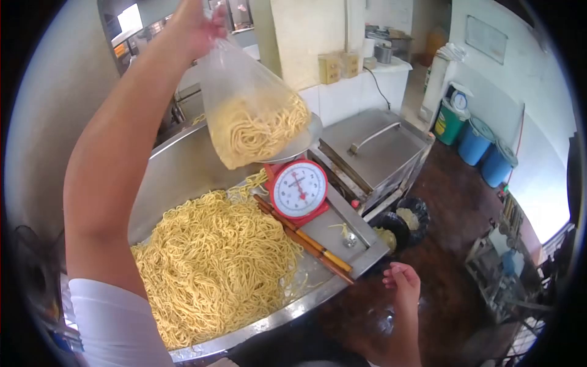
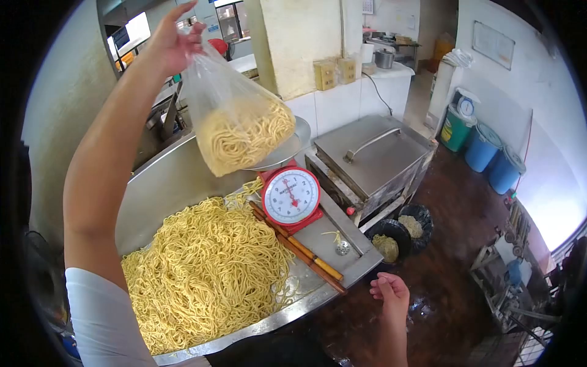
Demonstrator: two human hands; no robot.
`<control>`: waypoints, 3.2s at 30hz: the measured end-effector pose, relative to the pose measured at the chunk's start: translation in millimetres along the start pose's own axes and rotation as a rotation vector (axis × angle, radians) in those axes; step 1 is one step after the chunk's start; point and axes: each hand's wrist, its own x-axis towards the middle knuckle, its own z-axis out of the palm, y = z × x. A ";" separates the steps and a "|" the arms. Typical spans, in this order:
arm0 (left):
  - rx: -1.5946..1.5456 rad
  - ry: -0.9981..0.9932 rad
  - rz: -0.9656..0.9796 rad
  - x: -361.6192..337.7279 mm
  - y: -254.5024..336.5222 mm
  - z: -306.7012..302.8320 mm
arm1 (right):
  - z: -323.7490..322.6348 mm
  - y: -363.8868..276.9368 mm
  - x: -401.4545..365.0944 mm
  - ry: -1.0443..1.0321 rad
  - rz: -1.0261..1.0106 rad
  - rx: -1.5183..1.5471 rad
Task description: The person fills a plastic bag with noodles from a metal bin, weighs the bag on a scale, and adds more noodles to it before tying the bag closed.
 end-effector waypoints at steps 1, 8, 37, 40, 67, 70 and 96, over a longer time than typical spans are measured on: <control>0.015 0.023 0.027 16.6 -10.9 8.7 | -6.5 0.7 0.1 0.039 0.005 -0.010; 0.062 -0.074 0.102 69.6 -77.8 22.6 | -11.5 -2.2 4.0 0.065 0.066 0.022; 1.580 0.763 -0.769 -566.7 -148.0 -552.7 | 250.0 92.2 -8.9 -0.962 0.108 -0.255; 1.395 0.883 -0.669 -617.1 -175.6 -550.4 | 302.4 95.3 -61.4 -1.175 0.033 -0.378; 1.242 0.648 -0.219 -607.8 -205.7 -922.2 | 879.8 446.2 -430.2 -1.659 -0.424 -1.776; 1.316 0.617 -0.700 -611.2 -192.8 -954.4 | 892.3 457.4 -453.2 -1.603 -0.479 -1.625; 0.179 0.867 0.056 -626.8 16.4 -923.7 | 757.7 155.8 -504.1 -1.560 0.080 -0.205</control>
